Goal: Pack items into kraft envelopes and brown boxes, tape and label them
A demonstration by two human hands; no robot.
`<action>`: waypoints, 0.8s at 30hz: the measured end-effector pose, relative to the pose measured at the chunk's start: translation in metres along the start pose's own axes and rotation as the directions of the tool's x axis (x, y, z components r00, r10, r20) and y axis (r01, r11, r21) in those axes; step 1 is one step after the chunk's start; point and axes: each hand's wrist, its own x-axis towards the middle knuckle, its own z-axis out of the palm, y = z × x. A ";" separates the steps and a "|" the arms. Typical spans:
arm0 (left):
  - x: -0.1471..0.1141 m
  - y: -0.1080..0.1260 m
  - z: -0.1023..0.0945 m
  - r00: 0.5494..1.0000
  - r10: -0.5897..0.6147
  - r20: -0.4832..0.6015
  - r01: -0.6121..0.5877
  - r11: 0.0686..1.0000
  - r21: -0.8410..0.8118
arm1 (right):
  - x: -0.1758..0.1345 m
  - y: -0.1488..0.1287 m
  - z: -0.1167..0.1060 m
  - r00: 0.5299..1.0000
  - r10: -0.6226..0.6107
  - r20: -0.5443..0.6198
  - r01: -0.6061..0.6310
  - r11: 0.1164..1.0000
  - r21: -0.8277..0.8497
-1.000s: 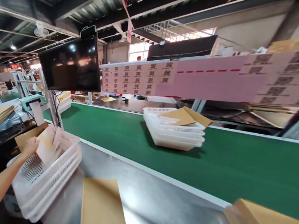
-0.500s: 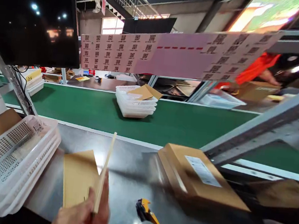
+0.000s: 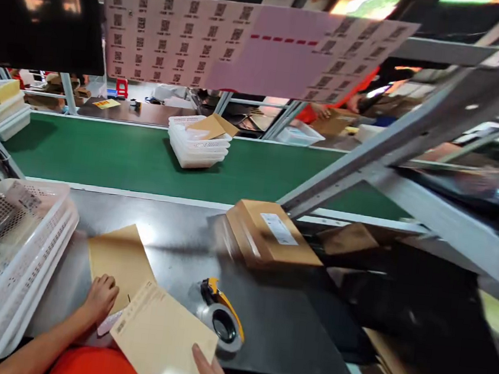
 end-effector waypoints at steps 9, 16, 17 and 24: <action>0.015 0.021 0.012 0.982 0.144 0.124 -0.153 0.986 0.067 | 0.036 0.028 -0.020 0.987 0.163 0.003 -0.160 0.964 0.212; 0.031 0.029 -0.001 0.993 0.092 0.079 -0.095 0.995 0.040 | 0.047 0.026 -0.020 0.973 0.178 0.149 -0.197 0.973 0.124; 0.032 0.030 -0.003 0.993 0.096 0.075 -0.099 0.994 0.036 | 0.048 0.026 -0.015 0.980 0.150 0.133 -0.168 0.976 0.138; 0.018 0.044 0.000 0.980 0.181 0.079 -0.180 0.984 -0.015 | 0.052 0.049 0.030 0.999 -0.025 -0.034 0.034 0.950 0.309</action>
